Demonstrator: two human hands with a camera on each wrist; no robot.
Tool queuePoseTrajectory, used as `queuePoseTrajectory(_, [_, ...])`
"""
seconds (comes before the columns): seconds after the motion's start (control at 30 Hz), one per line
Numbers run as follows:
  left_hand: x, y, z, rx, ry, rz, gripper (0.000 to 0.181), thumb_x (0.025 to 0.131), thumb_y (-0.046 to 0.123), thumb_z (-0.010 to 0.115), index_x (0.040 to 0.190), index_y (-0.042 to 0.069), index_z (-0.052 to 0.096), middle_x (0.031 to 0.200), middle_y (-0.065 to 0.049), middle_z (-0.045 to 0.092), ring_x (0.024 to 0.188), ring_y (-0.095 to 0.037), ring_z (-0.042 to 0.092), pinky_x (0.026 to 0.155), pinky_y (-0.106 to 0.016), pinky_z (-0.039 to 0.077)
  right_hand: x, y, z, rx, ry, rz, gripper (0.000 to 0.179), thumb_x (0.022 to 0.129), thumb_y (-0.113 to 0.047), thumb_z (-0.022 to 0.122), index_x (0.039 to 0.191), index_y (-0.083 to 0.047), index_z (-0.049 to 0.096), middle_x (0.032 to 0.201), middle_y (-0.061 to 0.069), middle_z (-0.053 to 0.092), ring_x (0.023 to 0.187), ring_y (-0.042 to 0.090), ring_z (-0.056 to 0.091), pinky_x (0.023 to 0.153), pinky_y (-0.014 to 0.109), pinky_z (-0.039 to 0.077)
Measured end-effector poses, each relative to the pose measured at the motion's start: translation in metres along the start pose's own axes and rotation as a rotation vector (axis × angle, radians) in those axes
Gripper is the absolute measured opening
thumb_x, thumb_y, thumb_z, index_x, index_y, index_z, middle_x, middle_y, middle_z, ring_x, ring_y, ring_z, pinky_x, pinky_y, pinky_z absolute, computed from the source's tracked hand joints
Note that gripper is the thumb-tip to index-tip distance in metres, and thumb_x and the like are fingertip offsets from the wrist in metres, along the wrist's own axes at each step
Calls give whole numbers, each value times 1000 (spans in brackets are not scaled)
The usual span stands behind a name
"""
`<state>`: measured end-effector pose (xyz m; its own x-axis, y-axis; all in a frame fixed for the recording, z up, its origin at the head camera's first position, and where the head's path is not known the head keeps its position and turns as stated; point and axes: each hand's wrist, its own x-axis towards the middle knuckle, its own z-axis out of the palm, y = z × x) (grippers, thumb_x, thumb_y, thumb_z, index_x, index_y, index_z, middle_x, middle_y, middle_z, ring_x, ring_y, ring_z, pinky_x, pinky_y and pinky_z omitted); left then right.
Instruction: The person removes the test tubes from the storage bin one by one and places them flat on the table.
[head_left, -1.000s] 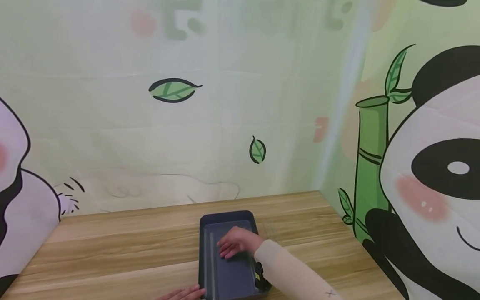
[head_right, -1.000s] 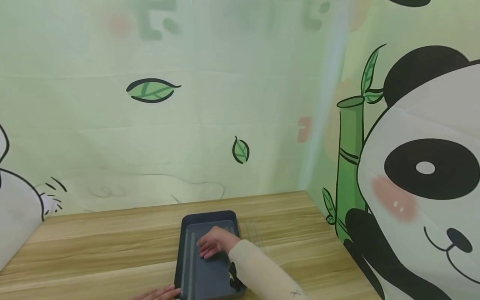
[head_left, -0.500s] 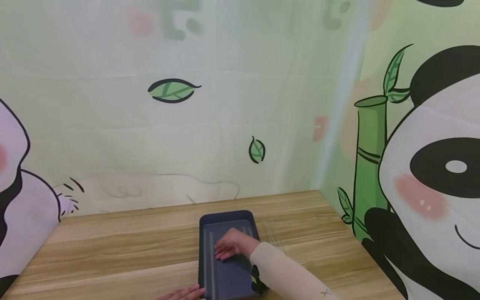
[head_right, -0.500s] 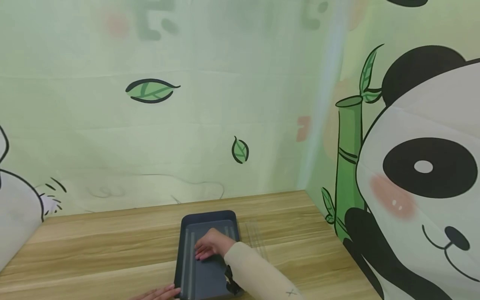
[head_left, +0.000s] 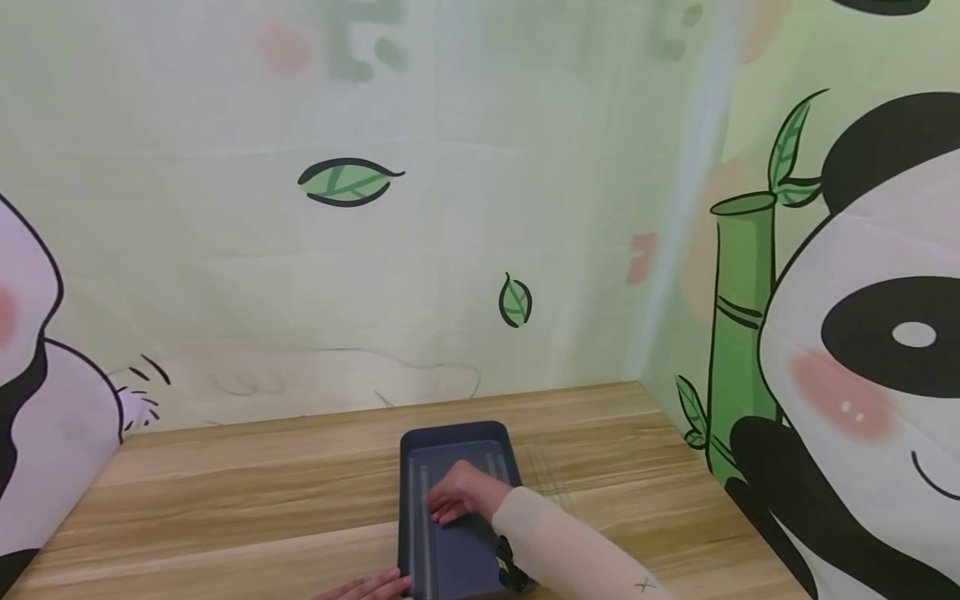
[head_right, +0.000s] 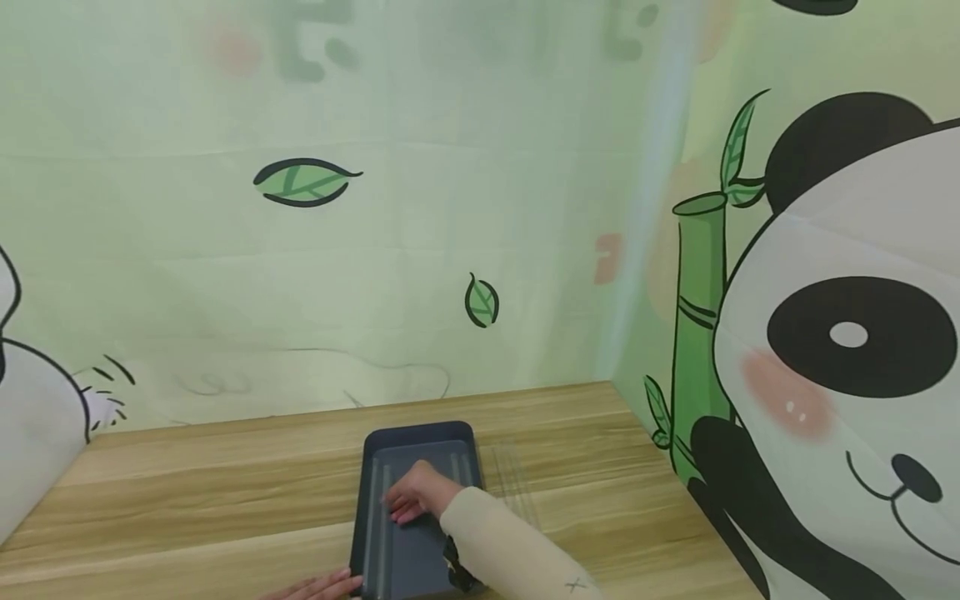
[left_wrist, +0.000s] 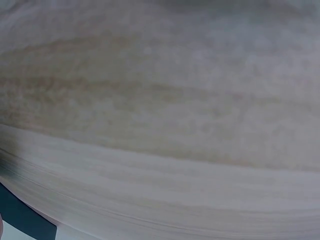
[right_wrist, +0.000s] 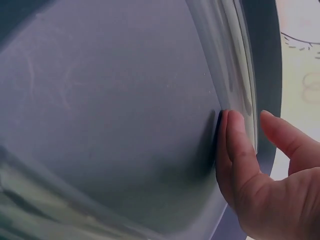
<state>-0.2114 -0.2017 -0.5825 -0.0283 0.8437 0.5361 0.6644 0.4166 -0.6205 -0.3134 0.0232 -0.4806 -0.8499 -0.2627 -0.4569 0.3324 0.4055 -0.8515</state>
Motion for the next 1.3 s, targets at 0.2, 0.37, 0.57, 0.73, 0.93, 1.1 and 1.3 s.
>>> queuePoseTrajectory(0.2, [-2, 1, 1, 10, -7, 3, 56, 114, 31, 16, 164, 9, 11, 173, -10, 13, 163, -22, 10, 133, -31, 3, -3, -1, 8, -42, 49, -21, 20, 85, 2, 77, 99, 10, 65, 92, 23, 77, 65, 18, 69, 68, 34, 65])
queuePoseTrajectory(0.37, [-4, 0, 3, 10, -6, 6, 55, 114, 30, 18, 164, 10, 13, 172, -9, 15, 163, -22, 10, 133, -31, 2, -5, -2, 13, -69, 91, -31, 23, 83, 3, 78, 99, 10, 62, 89, 20, 73, 70, 23, 70, 69, 36, 65])
queuePoseTrajectory(0.57, [-8, 1, 10, 21, 22, 21, 54, 113, 27, 19, 164, 11, 16, 172, -11, 15, 163, -24, 10, 134, -33, 3, -6, -4, 21, -87, 127, -17, 28, 82, 6, 78, 102, 11, 59, 91, 23, 71, 90, 37, 76, 74, 39, 65])
queuePoseTrajectory(0.73, [-9, 3, 20, 70, 78, 34, 54, 113, 23, 19, 164, 8, 15, 171, -14, 14, 162, -28, 10, 134, -36, 5, -4, -3, 23, -102, 142, -2, 31, 81, 9, 77, 104, 9, 56, 90, 20, 68, 88, 36, 76, 72, 37, 65])
queuePoseTrajectory(0.93, [-6, 4, 15, 4, 33, 10, 54, 113, 26, 14, 165, 12, 7, 173, -12, 8, 163, -25, 5, 133, -33, 2, 0, 1, 17, -32, 91, -17, 28, 83, 10, 74, 108, 10, 61, 95, 21, 70, 90, 35, 74, 75, 41, 65])
queuePoseTrajectory(1.1, [-5, 3, 12, -28, 24, -8, 53, 114, 29, 15, 165, 14, 9, 173, -10, 10, 164, -23, 7, 133, -29, 1, 4, 2, 12, 38, 36, -19, 31, 85, 11, 71, 114, 9, 62, 101, 26, 74, 95, 36, 75, 82, 45, 65])
queuePoseTrajectory(1.3, [-4, 2, 12, 5, 8, 8, 54, 113, 28, 13, 165, 14, 7, 173, -11, 7, 164, -25, 4, 133, -32, 0, 3, 0, 9, 73, 12, -3, 31, 86, 11, 70, 116, 10, 62, 104, 27, 74, 99, 36, 74, 85, 46, 64])
